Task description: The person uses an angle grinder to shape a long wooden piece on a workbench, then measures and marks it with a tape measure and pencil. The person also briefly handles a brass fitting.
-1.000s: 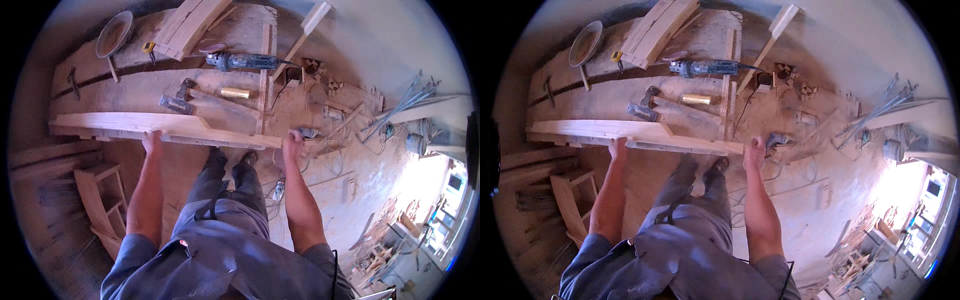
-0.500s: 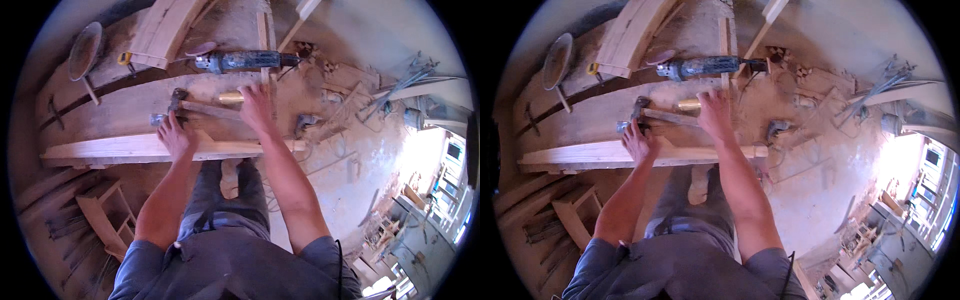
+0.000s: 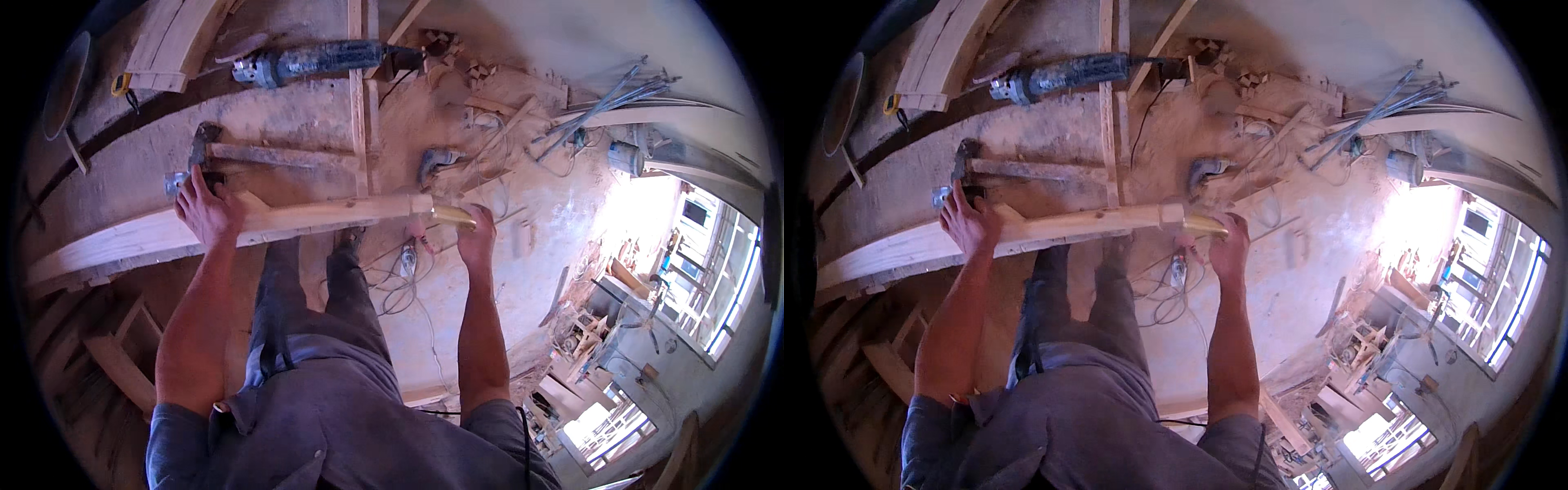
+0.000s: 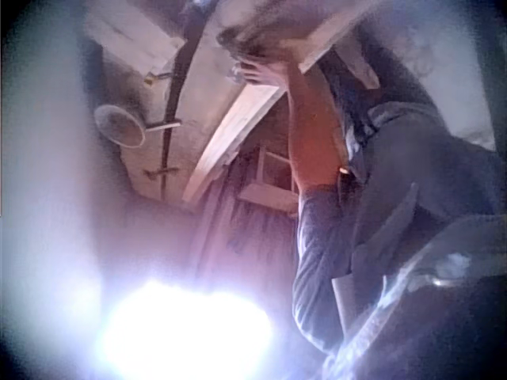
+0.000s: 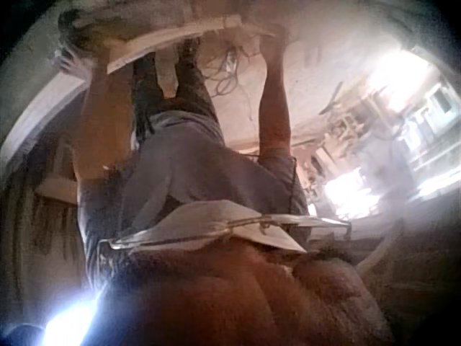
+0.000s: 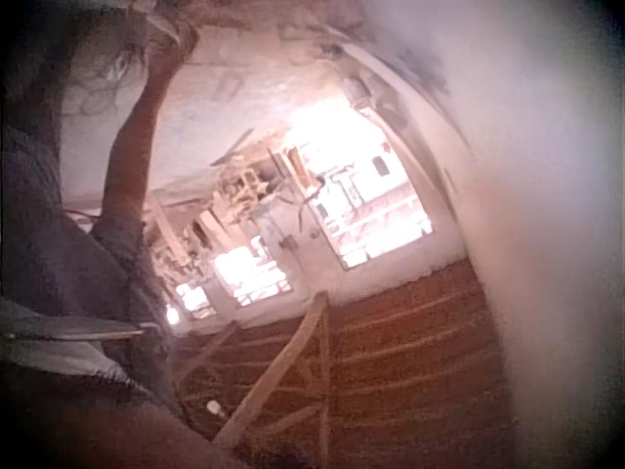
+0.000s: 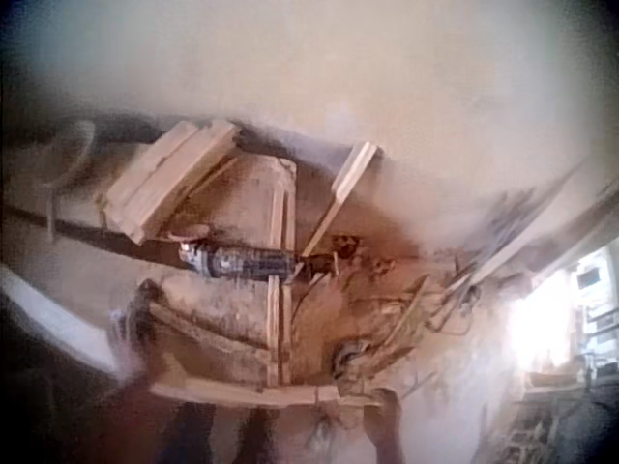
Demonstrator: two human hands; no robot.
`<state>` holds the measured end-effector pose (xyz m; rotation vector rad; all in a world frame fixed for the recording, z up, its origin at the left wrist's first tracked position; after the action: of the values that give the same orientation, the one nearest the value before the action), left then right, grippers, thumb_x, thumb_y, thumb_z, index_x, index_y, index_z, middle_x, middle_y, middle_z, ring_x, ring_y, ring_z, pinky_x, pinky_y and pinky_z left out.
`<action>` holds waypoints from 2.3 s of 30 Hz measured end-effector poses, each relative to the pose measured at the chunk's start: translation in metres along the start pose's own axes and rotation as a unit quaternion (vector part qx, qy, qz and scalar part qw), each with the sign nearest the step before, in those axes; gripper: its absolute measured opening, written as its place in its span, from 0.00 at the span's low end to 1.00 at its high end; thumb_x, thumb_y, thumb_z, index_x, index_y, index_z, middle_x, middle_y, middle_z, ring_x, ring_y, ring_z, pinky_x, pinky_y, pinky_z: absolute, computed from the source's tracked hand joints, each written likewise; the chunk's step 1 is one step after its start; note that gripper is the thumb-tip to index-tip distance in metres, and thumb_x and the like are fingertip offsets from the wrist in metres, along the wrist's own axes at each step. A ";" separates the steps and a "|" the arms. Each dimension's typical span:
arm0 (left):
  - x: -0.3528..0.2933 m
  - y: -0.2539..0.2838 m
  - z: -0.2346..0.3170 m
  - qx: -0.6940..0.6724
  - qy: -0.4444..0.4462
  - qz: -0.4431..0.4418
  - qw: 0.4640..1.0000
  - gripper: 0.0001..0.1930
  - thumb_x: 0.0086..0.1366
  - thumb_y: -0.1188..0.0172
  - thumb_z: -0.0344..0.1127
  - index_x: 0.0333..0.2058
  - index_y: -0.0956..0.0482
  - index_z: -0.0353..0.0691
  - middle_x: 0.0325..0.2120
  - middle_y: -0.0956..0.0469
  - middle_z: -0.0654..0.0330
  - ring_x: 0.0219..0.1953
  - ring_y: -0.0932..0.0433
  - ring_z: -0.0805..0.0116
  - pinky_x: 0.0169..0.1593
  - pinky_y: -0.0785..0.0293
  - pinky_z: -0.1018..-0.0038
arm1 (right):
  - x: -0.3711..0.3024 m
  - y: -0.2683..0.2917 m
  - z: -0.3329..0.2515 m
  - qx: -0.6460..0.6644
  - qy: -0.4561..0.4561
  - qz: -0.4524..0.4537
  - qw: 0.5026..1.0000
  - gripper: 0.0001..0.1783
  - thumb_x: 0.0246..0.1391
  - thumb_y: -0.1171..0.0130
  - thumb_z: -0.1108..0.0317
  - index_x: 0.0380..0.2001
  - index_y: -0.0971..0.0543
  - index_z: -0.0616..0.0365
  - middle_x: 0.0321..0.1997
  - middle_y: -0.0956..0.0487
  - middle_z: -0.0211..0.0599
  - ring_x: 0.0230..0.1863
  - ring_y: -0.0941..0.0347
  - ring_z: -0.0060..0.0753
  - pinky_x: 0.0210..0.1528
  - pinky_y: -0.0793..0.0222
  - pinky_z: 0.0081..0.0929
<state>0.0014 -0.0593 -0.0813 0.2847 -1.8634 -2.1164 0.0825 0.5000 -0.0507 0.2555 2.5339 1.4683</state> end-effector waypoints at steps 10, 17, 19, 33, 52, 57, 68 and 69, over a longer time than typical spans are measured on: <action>0.001 -0.003 -0.012 0.028 0.000 0.053 0.998 0.29 0.65 0.46 0.41 0.65 0.28 0.42 0.53 0.22 0.47 0.58 0.27 0.47 0.68 0.40 0.51 | 0.028 -0.024 -0.015 0.132 0.038 -0.041 0.990 0.28 0.44 0.42 0.86 0.51 0.16 0.58 0.54 0.17 0.49 0.56 0.20 0.50 0.60 0.26 0.38; 0.005 -0.008 -0.012 0.040 0.006 0.060 0.997 0.30 0.65 0.47 0.42 0.66 0.28 0.45 0.55 0.22 0.48 0.60 0.27 0.48 0.69 0.41 0.51 | 0.015 -0.051 -0.030 0.082 0.023 -0.016 0.996 0.38 0.46 0.38 0.82 0.65 0.26 0.62 0.58 0.18 0.50 0.60 0.21 0.49 0.63 0.27 0.38; 0.000 -0.003 -0.010 0.036 0.024 0.048 0.998 0.31 0.64 0.46 0.42 0.67 0.29 0.46 0.55 0.23 0.48 0.61 0.27 0.48 0.70 0.41 0.51 | 0.017 -0.052 -0.028 0.106 -0.031 -0.014 0.994 0.40 0.48 0.36 0.81 0.69 0.30 0.64 0.60 0.19 0.52 0.60 0.20 0.46 0.64 0.28 0.38; 0.010 -0.016 -0.015 0.031 -0.001 0.043 0.999 0.32 0.64 0.48 0.42 0.68 0.30 0.49 0.57 0.25 0.45 0.61 0.28 0.44 0.66 0.38 0.49 | 0.018 -0.138 0.067 0.391 -0.191 -0.049 0.899 0.35 0.71 0.48 0.43 0.66 0.28 0.63 0.62 0.21 0.47 0.58 0.25 0.37 0.65 0.33 0.38; 0.015 -0.010 -0.020 0.044 0.031 0.024 0.998 0.31 0.62 0.46 0.41 0.66 0.29 0.48 0.55 0.25 0.48 0.61 0.28 0.46 0.63 0.35 0.49 | -0.011 -0.136 0.000 0.833 -0.237 0.081 0.493 0.13 0.62 0.36 0.72 0.49 0.22 0.58 0.49 0.18 0.41 0.55 0.20 0.51 0.63 0.29 0.57; 0.014 -0.014 -0.032 0.050 0.029 0.031 0.998 0.31 0.63 0.46 0.41 0.66 0.30 0.48 0.55 0.26 0.47 0.61 0.29 0.46 0.63 0.35 0.49 | -0.010 -0.131 0.002 0.822 -0.244 0.104 0.504 0.13 0.60 0.37 0.74 0.48 0.22 0.61 0.47 0.17 0.39 0.53 0.19 0.46 0.61 0.26 0.52; 0.012 -0.009 -0.022 0.037 0.030 0.028 0.998 0.31 0.61 0.44 0.41 0.65 0.29 0.47 0.55 0.26 0.48 0.60 0.28 0.46 0.62 0.35 0.49 | -0.014 -0.052 0.169 0.749 -0.275 0.301 0.522 0.14 0.66 0.40 0.66 0.49 0.24 0.64 0.47 0.17 0.47 0.48 0.18 0.47 0.55 0.20 0.47; 0.012 -0.007 -0.023 0.041 0.028 0.034 0.998 0.31 0.61 0.44 0.41 0.65 0.29 0.47 0.55 0.26 0.48 0.60 0.28 0.46 0.62 0.35 0.49 | -0.012 -0.044 0.165 0.745 -0.266 0.287 0.541 0.14 0.66 0.40 0.66 0.49 0.24 0.64 0.47 0.17 0.47 0.48 0.18 0.47 0.56 0.20 0.48</action>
<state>-0.0024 -0.0837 -0.0903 0.2921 -1.9027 -1.9724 0.1345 0.6126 -0.1682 1.5005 2.3449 -1.0915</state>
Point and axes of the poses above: each hand's wrist, its own x-axis towards the middle knuckle, its own y-axis out of the back of the hand, z = x × y, the point moved 9 cm from there along x, towards the middle knuckle
